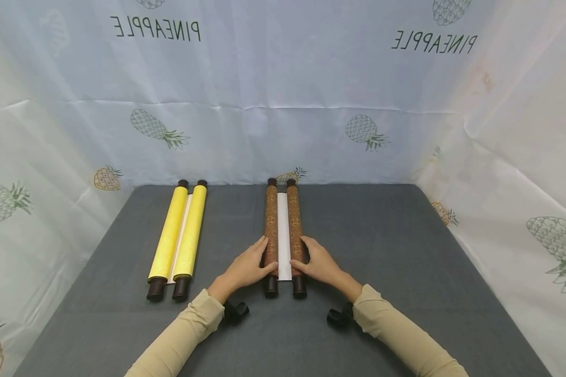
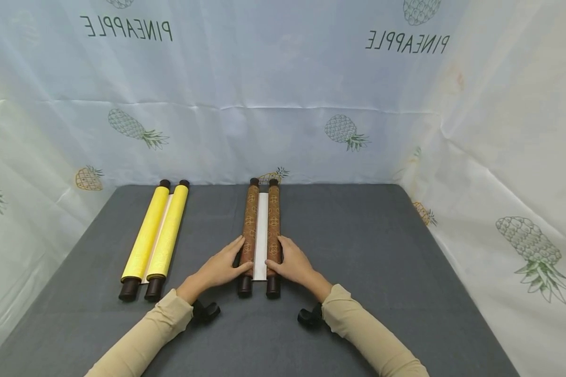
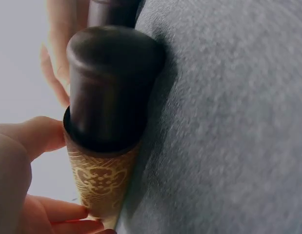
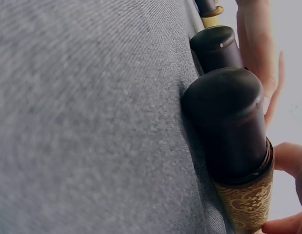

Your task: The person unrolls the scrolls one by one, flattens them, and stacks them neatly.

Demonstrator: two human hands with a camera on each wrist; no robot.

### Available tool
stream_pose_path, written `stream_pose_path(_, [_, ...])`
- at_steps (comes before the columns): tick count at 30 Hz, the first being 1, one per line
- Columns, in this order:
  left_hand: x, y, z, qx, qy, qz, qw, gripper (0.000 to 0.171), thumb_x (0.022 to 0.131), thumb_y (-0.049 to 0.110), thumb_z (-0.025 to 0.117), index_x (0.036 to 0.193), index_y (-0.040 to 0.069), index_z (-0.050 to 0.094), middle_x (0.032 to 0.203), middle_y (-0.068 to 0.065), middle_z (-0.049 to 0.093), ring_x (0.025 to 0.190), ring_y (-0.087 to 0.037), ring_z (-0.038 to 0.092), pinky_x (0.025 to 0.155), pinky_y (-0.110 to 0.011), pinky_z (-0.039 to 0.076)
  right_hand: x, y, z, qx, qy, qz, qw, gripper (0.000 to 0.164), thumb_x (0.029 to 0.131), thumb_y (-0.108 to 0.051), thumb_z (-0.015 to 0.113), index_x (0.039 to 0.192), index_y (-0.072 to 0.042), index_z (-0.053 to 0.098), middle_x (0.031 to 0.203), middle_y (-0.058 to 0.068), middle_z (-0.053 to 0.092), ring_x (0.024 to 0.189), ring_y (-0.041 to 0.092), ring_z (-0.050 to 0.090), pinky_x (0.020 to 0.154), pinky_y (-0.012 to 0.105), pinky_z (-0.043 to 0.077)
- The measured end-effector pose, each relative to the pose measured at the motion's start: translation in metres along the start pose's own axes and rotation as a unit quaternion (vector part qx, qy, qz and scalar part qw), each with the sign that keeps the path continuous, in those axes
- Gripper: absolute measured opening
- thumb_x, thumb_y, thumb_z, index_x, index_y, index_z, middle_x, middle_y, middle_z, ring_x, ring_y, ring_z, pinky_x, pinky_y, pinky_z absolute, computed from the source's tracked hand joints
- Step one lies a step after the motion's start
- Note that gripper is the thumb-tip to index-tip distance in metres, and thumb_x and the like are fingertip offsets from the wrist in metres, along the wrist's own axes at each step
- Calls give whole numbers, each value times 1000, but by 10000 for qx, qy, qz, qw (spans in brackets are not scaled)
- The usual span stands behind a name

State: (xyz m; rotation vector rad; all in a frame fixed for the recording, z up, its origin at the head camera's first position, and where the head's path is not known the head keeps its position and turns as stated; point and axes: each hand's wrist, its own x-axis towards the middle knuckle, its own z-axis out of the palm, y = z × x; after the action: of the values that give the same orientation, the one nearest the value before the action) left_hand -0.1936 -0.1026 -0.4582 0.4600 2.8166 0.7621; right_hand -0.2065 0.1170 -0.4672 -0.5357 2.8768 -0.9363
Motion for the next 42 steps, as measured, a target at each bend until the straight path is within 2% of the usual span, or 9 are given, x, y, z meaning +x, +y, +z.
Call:
stream_pose_path(5, [-4,-1,-5,-172,-24,-100,9998,75,94,37,59,150,-1,27,160,-18,25,145,-37,32,114,-53,34,-1,0,-3,78,8,24,10000,75,87,-33,70,143,5,38,147,26,43,135,41,45,108,53,40])
stream_pose_path(10, [-6,-3,-8,-281,16,-27,9996,73,94,32,58,151,0,27,161,-17,24,146,-36,31,114,-54,34,-3,0,-6,59,91,-35,9999,73,87,-27,70,144,6,38,147,27,42,136,42,44,109,54,40])
stream_pose_path(16, [-7,-6,-10,-335,103,114,9993,70,92,26,57,151,3,28,162,-14,22,146,-34,32,111,-53,37,-4,0,-8,146,2,-80,9999,68,88,-20,65,144,7,36,150,28,39,138,43,40,110,56,38])
stream_pose_path(19, [-7,-7,-9,-332,88,82,9994,68,92,25,56,151,4,30,162,-14,23,145,-35,33,110,-53,38,-4,1,-9,259,-99,-16,9996,66,88,-18,59,144,8,35,151,28,36,139,44,37,111,57,36])
stream_pose_path(23, [-8,-6,-9,-232,72,-24,9997,69,93,30,57,150,3,31,161,-15,25,145,-35,34,111,-53,37,-5,3,-8,220,-207,170,9994,69,91,-24,59,146,7,32,153,27,33,140,42,37,112,55,36])
stream_pose_path(28, [-8,-5,-9,-126,85,-61,9999,76,92,37,63,149,-1,31,159,-19,26,143,-38,35,112,-54,36,-6,7,-7,95,-209,270,9994,80,89,-35,66,148,5,30,153,26,33,139,42,39,110,55,38])
stream_pose_path(36, [-10,-9,-8,-209,209,36,9996,74,91,32,64,148,-2,32,158,-20,27,144,-37,34,113,-52,35,-10,11,-9,91,-41,126,9999,79,87,-30,69,145,8,32,151,29,36,137,44,40,108,56,39])
stream_pose_path(42, [-13,-11,-9,-435,280,212,9984,70,91,23,63,149,-1,32,160,-19,25,144,-37,33,112,-53,36,-11,13,-13,132,9,-14,9999,75,86,-21,65,146,9,31,152,29,33,139,44,37,110,56,37])
